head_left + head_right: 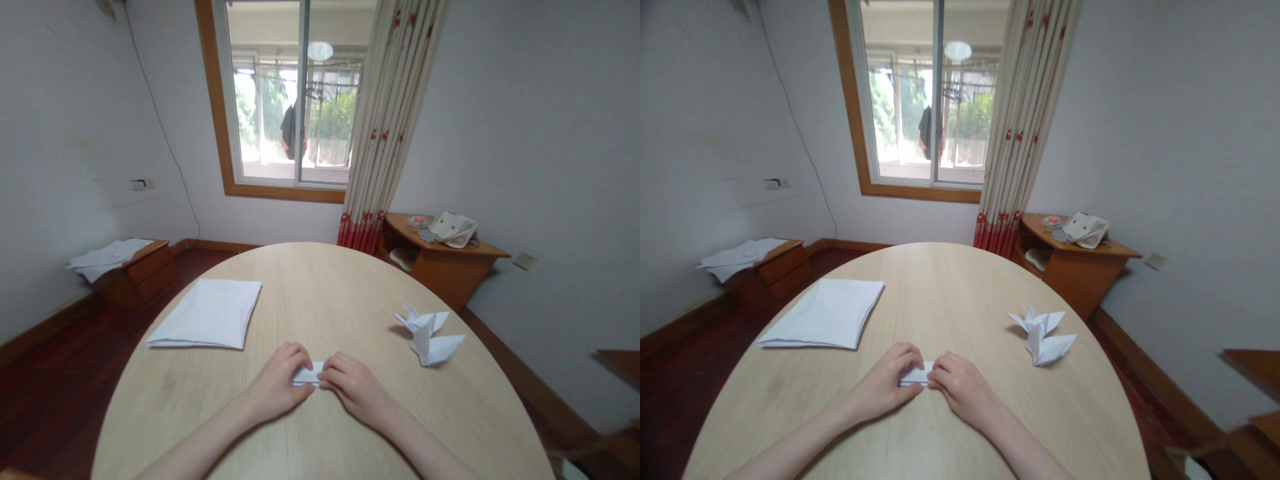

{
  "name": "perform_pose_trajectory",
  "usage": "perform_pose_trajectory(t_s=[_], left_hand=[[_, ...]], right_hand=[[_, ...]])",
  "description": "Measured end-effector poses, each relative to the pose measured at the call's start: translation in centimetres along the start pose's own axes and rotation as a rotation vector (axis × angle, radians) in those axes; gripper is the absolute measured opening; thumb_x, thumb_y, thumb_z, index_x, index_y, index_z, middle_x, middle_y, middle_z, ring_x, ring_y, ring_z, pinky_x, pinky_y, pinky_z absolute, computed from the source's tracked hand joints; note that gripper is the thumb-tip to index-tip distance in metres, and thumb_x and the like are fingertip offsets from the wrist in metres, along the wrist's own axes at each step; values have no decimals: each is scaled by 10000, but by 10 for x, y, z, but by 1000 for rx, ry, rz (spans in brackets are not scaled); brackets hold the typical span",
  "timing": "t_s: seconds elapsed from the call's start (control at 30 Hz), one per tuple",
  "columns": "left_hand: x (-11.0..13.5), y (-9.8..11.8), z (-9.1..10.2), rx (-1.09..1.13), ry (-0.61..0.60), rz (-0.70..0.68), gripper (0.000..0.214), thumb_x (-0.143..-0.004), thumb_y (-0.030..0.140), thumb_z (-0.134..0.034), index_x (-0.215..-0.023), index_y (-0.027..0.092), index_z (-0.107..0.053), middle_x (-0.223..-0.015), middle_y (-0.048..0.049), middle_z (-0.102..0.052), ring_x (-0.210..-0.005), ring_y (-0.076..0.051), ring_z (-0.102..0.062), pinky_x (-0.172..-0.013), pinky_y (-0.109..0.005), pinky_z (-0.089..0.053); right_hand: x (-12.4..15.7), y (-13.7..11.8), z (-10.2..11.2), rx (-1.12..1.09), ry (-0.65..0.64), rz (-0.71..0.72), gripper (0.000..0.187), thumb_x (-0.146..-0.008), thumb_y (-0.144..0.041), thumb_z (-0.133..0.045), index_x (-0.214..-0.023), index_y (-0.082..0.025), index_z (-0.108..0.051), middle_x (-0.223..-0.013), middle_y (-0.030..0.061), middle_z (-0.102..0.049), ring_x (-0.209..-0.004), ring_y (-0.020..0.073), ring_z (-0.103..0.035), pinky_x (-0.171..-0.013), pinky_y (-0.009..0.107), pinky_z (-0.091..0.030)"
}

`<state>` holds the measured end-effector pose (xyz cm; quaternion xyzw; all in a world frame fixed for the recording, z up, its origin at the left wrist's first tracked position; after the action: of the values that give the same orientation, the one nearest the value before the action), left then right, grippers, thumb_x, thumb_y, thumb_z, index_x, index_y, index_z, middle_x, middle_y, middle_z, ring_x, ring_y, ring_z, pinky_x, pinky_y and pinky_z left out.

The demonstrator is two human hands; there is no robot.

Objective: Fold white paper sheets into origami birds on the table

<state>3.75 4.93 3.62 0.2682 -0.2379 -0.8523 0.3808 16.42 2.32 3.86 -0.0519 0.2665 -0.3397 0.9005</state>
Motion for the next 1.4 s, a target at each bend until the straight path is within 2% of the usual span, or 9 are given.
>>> perform_pose_trajectory(t_s=[0.17, 0.33, 0.43, 0.6, 0.83, 0.97, 1.1, 1.2, 1.4], left_hand=[[0, -2, 0, -116, -36, 110, 236, -722, 224, -734, -926, 221, -614, -1006, -22, -588, -983, -245, -509, -845, -384, -331], [2, 0, 0, -113, -75, 139, 263, -724, 271, -751, -951, 243, -622, -1028, -22, -571, -1007, -241, -496, -861, -383, -294], [2, -1, -2, -101, -105, 154, 281, -724, 284, -755, -968, 245, -621, -1037, -26, -572, -1011, -246, -495, -862, -386, -285], [1, -4, -3, -103, -140, 179, 336, -716, 303, -761, -994, 222, -590, -1051, -36, -584, -1015, -256, -495, -856, -387, -283], [2, -5, -1, -53, -117, 232, 444, -687, 295, -781, -1040, 211, -524, -1051, -44, -584, -1011, -257, -508, -867, -372, -298], [2, -6, -1, -47, -99, 249, 490, -670, 278, -794, -1067, 204, -516, -1054, -48, -584, -1018, -262, -511, -868, -368, -300], [2, -5, -1, -63, -88, 216, 451, -701, 318, -774, -1057, 216, -515, -1049, -46, -589, -1007, -254, -517, -849, -361, -305], [1, -4, -1, -81, -87, 187, 393, -708, 344, -767, -1005, 219, -541, -1052, -38, -586, -1008, -252, -514, -847, -362, -305], [1, 0, 3, -87, -43, 146, 272, -733, 294, -714, -953, 215, -575, -1020, -30, -567, -1000, -251, -500, -862, -382, -313]], right_hand=[[-1, -2, 1, 13, -1, -5, 175, -961, -144, -446, -906, -173, -609, -862, 55, -615, -797, 172, -544, -670, 272, -417], [-1, -3, -2, 77, 18, 8, 190, -897, -43, -428, -877, -168, -570, -834, 56, -599, -772, 185, -510, -661, 288, -403], [-1, 1, -6, 101, 18, -38, 203, -844, -2, -435, -860, -168, -549, -830, 57, -590, -769, 193, -500, -658, 297, -402], [-2, 6, -9, 115, 10, -118, 177, -859, -24, -465, -884, -177, -552, -884, 63, -592, -810, 200, -505, -702, 313, -426], [0, 7, -4, 127, 71, -124, 343, -787, 39, -486, -1022, -183, -602, -899, 69, -591, -838, 207, -519, -716, 322, -444], [2, 6, -6, 83, 66, -92, 332, -785, 41, -471, -981, -178, -628, -894, 71, -621, -831, 197, -546, -700, 304, -460], [1, 2, -6, 32, 7, -83, 343, -813, 15, -471, -1030, -190, -641, -946, 71, -641, -874, 192, -567, -725, 300, -483], [-1, 0, -1, -41, -36, -123, 245, -871, -61, -508, -1035, -186, -640, -1000, 70, -640, -932, 192, -561, -788, 310, -492], [-2, 1, 1, -96, -73, -133, 217, -888, -100, -553, -1069, -180, -643, -1060, 80, -622, -989, 201, -552, -857, 334, -487]])
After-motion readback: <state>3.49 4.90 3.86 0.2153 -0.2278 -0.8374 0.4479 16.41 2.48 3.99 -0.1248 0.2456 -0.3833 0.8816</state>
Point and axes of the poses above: each hand's wrist, its own x-axis away from the middle knuckle, its own z-axis out of the back of the hand, y = z × x, the point moved 7 cm from there along -x, towards the middle knuckle
